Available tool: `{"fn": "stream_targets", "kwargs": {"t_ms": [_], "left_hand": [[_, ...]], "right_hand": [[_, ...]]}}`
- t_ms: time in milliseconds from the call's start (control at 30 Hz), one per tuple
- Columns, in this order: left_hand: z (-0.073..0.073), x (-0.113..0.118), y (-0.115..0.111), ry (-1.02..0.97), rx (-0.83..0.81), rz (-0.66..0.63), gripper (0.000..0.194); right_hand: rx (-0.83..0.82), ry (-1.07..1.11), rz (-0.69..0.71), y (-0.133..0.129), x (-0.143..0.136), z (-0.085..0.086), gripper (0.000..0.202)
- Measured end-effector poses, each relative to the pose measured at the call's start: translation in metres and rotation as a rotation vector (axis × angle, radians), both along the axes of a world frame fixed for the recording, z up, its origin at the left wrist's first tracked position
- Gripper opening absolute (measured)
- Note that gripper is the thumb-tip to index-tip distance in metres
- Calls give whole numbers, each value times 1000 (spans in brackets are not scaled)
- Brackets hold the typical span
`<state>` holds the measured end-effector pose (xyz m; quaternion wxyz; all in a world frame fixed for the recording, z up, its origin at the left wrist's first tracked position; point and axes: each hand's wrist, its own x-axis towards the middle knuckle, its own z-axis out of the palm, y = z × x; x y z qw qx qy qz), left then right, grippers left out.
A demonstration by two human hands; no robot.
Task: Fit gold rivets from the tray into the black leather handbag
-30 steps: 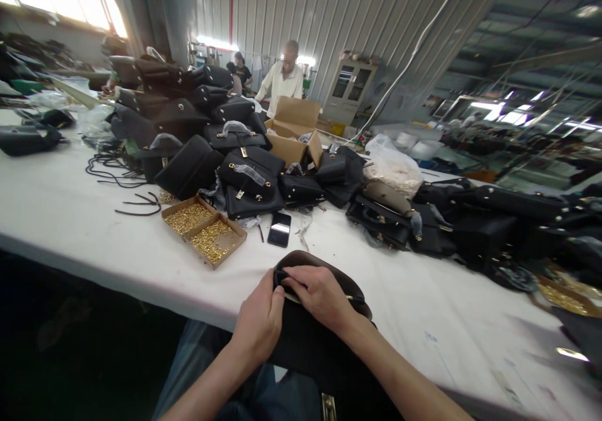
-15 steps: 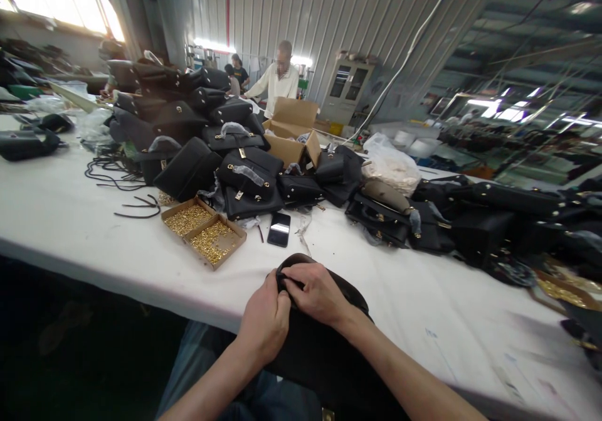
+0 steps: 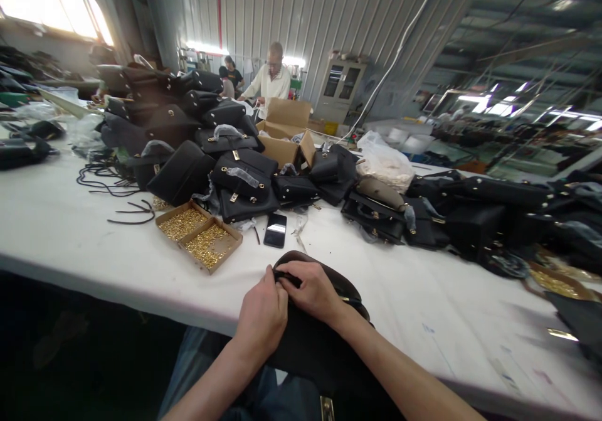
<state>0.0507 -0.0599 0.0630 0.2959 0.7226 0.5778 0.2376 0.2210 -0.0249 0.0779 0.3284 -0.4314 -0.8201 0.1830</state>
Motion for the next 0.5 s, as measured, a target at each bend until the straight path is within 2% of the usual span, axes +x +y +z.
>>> {"fn": "stream_targets", "kwargs": {"t_ms": [233,400,500], "left_hand": [[10,-4,1,-6,-26,2,50],[4,-8,-4,-99,-40,28,55],[4,-13,-6,-76,15,37,55]], "right_hand": [[-42,6,29,3,-4,6,23],[-48,-13,23,3,-4,11,26],[-62,-24,7,5,-2,11,25]]}}
